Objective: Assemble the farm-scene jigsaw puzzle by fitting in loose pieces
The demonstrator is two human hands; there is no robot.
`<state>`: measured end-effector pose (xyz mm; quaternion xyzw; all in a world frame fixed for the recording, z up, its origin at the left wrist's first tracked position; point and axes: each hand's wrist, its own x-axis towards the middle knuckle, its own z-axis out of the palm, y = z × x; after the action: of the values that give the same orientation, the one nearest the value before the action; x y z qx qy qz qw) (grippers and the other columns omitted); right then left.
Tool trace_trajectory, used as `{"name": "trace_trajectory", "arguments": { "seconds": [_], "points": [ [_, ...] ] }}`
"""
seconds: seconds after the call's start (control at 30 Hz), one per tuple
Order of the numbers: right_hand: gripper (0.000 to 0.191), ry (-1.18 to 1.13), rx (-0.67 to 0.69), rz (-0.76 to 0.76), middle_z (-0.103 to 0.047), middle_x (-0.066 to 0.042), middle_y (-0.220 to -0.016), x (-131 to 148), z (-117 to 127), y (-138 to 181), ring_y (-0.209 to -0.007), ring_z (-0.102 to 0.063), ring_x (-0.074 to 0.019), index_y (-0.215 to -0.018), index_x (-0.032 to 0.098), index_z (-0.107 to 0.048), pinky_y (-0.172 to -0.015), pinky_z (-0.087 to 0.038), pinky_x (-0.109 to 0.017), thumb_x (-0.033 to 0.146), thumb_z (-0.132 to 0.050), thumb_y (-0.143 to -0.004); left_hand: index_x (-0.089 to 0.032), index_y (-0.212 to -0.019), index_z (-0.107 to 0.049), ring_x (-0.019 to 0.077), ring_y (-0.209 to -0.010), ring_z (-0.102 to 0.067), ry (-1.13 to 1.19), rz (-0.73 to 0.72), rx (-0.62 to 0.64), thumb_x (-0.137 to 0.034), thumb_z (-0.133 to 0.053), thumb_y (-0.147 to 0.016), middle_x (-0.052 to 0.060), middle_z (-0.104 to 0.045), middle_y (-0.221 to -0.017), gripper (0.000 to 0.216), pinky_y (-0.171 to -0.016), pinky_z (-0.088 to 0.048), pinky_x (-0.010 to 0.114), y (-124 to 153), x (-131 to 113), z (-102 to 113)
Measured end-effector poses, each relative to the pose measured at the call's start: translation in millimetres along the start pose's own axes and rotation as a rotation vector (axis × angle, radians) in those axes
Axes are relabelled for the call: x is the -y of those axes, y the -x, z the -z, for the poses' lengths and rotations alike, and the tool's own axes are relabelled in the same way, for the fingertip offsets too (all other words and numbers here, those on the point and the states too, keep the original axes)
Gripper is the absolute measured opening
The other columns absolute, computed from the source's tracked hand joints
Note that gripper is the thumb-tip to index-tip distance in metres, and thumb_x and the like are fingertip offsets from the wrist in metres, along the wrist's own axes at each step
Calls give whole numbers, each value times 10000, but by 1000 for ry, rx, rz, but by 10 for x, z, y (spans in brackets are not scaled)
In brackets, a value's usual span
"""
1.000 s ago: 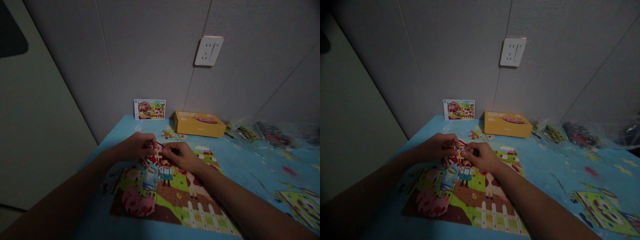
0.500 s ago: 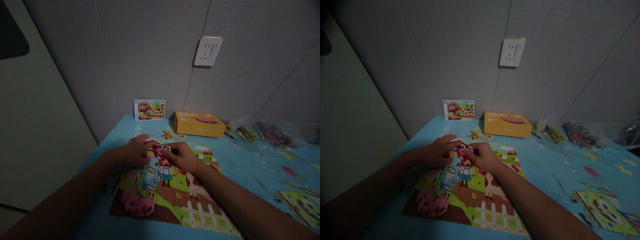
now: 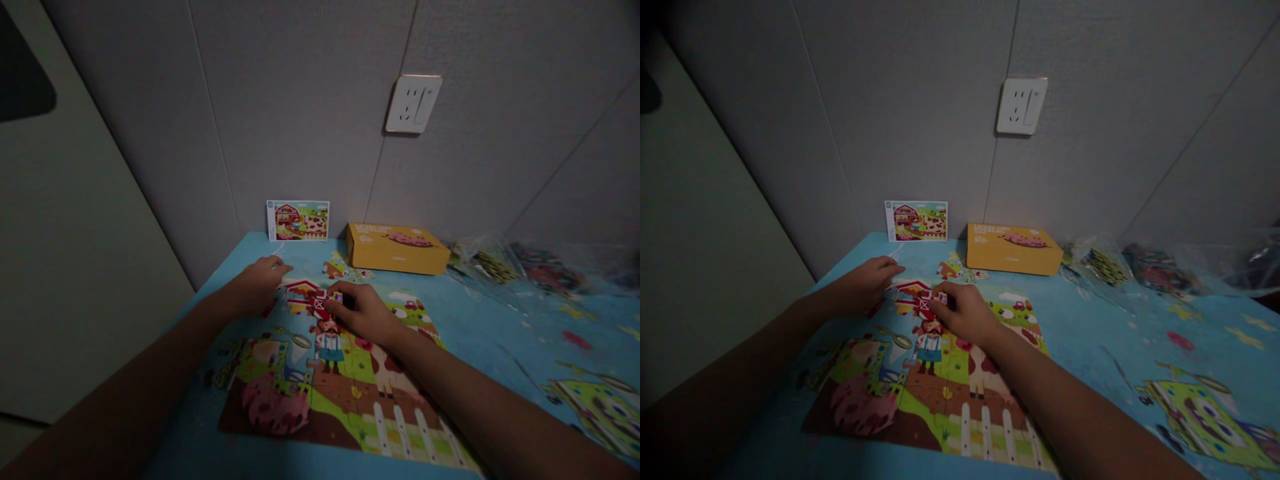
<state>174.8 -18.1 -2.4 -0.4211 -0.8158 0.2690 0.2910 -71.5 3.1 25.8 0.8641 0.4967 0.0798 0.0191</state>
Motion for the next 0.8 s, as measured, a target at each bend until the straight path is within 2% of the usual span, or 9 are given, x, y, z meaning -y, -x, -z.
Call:
{"name": "trace_trajectory", "arguments": {
  "seconds": [0.07,0.1,0.17,0.27,0.47,0.53,0.6,0.7,0.8],
  "points": [
    [228,-12,-28,40,-607,-8,-664,11,13,-5,-592,-503,-119,-861,161,-667,-570,-349,-239,334,-520,-868,-151,-1177,-567,232,-1100,-511,123,-74,-75,-300,-496,-868,118,-579,-1162,351,-973,-382,354,-13,-79,43],
    [231,-12,-52,68,-618,-18,-693,13,19,-8,-629,-519,-126,-826,161,-669,-598,-361,-243,329,-518,-872,-162,-1143,-582,220,-1047,-530,175,-117,-65,-370,-512,-866,94,-602,-1100,353,-944,-393,340,-10,-129,59],
    [242,3,-110,119,-621,-33,-731,5,29,-16,-690,-536,-137,-769,162,-670,-646,-372,-252,323,-524,-875,-186,-1086,-604,206,-947,-550,221,-185,53,-432,-571,-822,56,-613,-997,362,-873,-410,320,12,-228,79],
    [262,31,-160,136,-605,-35,-727,-25,28,-26,-692,-528,-139,-734,162,-668,-656,-367,-257,325,-525,-880,-212,-1122,-590,201,-905,-542,173,-170,190,-319,-578,-808,57,-566,-1014,333,-823,-410,321,70,-283,77],
    [231,-15,-138,110,-613,-27,-733,-50,13,-30,-684,-536,-140,-769,163,-649,-656,-372,-257,321,-523,-880,-280,-1348,-423,285,-1108,-462,-57,-90,207,-8,-502,-668,126,-442,-1260,737,-896,-390,424,117,-24,23],
    [211,-41,-135,104,-622,-29,-750,-41,17,-26,-706,-548,-145,-770,163,-640,-673,-382,-260,310,-530,-874,-261,-1336,-443,298,-1113,-458,-77,-78,186,16,-485,-651,141,-453,-1256,740,-896,-389,447,91,8,7],
    [195,-60,-121,119,-630,-36,-773,-27,25,-20,-728,-555,-152,-800,163,-644,-692,-390,-265,296,-521,-874,-207,-1267,-512,279,-1105,-467,6,-109,106,-19,-478,-713,141,-503,-1207,586,-918,-382,433,52,-41,-3],
    [200,-71,-67,183,-634,-51,-801,-9,37,-14,-761,-556,-164,-841,162,-651,-714,-399,-276,281,-496,-882,-170,-1222,-526,209,-1033,-513,306,-194,-37,-202,-501,-838,99,-579,-1134,386,-909,-400,344,8,-203,-8],
    [194,-68,-34,187,-635,-54,-803,-6,35,-13,-764,-557,-165,-837,161,-654,-715,-403,-277,277,-506,-878,-180,-1198,-533,139,-792,-553,538,-227,25,-268,-480,-868,28,-637,-925,346,-754,-434,266,14,-332,-1]
  ]
}}
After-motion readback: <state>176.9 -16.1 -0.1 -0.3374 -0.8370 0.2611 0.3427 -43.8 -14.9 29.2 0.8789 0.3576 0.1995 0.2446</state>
